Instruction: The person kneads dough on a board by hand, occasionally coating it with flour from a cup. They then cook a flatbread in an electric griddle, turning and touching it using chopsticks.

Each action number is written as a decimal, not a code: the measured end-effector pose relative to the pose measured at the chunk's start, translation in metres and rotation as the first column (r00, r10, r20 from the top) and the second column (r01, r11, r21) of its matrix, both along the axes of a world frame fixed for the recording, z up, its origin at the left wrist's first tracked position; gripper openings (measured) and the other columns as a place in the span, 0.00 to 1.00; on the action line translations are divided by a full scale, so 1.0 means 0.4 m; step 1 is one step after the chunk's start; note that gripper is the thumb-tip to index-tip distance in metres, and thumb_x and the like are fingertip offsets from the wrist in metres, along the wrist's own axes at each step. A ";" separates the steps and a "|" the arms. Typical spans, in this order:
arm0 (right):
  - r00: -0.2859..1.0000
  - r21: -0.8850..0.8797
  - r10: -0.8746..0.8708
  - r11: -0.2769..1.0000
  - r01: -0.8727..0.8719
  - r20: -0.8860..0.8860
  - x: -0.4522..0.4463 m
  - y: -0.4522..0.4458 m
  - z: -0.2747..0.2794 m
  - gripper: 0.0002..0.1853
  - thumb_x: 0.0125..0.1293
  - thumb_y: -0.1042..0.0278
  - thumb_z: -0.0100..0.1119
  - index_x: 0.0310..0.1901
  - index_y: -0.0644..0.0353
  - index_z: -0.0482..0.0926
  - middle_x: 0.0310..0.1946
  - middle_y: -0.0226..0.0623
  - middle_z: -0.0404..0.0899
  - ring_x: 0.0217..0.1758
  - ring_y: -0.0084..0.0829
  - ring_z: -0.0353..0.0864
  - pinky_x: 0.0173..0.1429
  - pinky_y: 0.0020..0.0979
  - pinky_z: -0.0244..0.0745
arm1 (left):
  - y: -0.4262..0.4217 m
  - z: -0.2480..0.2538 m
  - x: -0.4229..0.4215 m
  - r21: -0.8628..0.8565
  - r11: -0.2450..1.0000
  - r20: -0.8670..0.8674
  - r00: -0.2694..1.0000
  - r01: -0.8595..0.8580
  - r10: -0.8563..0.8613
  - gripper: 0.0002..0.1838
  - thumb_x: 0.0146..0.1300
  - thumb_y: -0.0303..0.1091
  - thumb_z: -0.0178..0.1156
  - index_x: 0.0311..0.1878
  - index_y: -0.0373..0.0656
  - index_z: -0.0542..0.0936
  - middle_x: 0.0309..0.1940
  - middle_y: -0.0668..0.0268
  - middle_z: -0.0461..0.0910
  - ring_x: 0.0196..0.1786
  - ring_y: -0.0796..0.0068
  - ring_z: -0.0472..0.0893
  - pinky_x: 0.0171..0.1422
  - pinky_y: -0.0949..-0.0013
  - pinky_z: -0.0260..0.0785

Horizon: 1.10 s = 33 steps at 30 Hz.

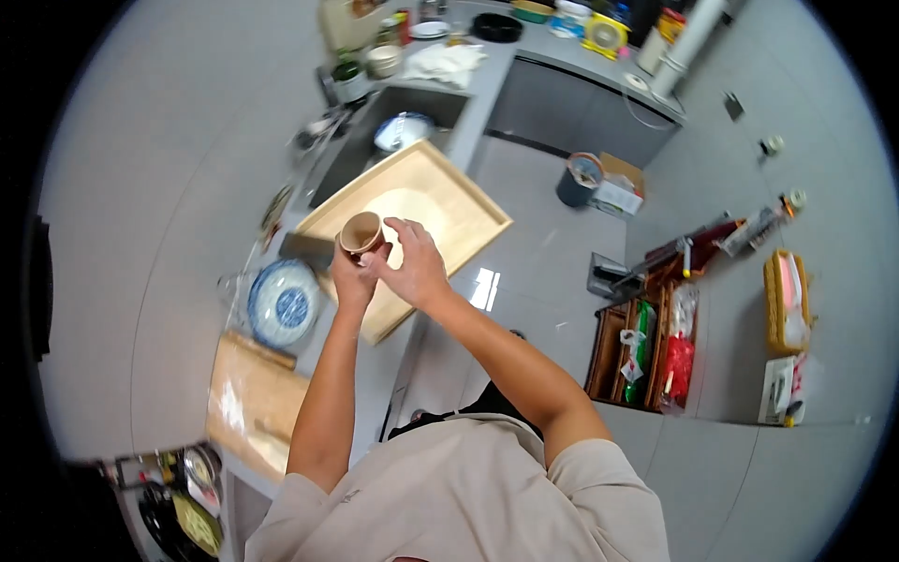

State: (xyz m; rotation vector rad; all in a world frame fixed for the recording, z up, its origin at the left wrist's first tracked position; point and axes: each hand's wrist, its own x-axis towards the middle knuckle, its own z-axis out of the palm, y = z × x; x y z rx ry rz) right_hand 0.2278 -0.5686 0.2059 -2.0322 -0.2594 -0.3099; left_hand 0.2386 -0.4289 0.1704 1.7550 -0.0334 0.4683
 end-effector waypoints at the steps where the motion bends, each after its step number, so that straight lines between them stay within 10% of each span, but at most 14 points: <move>1: 0.991 0.117 0.008 0.993 0.008 -0.135 0.033 -0.081 -0.012 0.36 0.65 0.44 0.74 0.70 0.55 0.78 0.61 0.51 0.79 0.64 0.47 0.79 0.68 0.44 0.76 | -0.082 -0.002 0.044 -0.021 0.998 -0.010 0.998 0.059 -0.059 0.29 0.62 0.30 0.78 0.64 0.37 0.77 0.52 0.58 0.88 0.52 0.69 0.89 0.55 0.66 0.83; 8: 0.869 0.624 0.148 0.752 0.212 -0.473 0.303 -0.661 -0.073 0.28 0.76 0.47 0.66 0.67 0.59 0.78 0.42 0.32 0.84 0.44 0.24 0.83 0.53 0.28 0.78 | -0.660 -0.004 0.330 0.099 0.973 -0.050 0.977 0.210 -0.206 0.29 0.59 0.37 0.81 0.61 0.41 0.79 0.48 0.57 0.90 0.50 0.62 0.90 0.54 0.62 0.80; 33: 0.824 0.583 0.014 0.713 0.389 -0.567 1.754 -1.658 0.032 0.22 0.74 0.47 0.69 0.61 0.50 0.82 0.47 0.23 0.85 0.46 0.17 0.82 0.50 0.25 0.75 | -1.616 0.029 1.868 0.045 0.882 -0.051 0.883 0.468 -0.466 0.35 0.58 0.44 0.83 0.64 0.42 0.77 0.52 0.58 0.89 0.53 0.64 0.89 0.57 0.61 0.80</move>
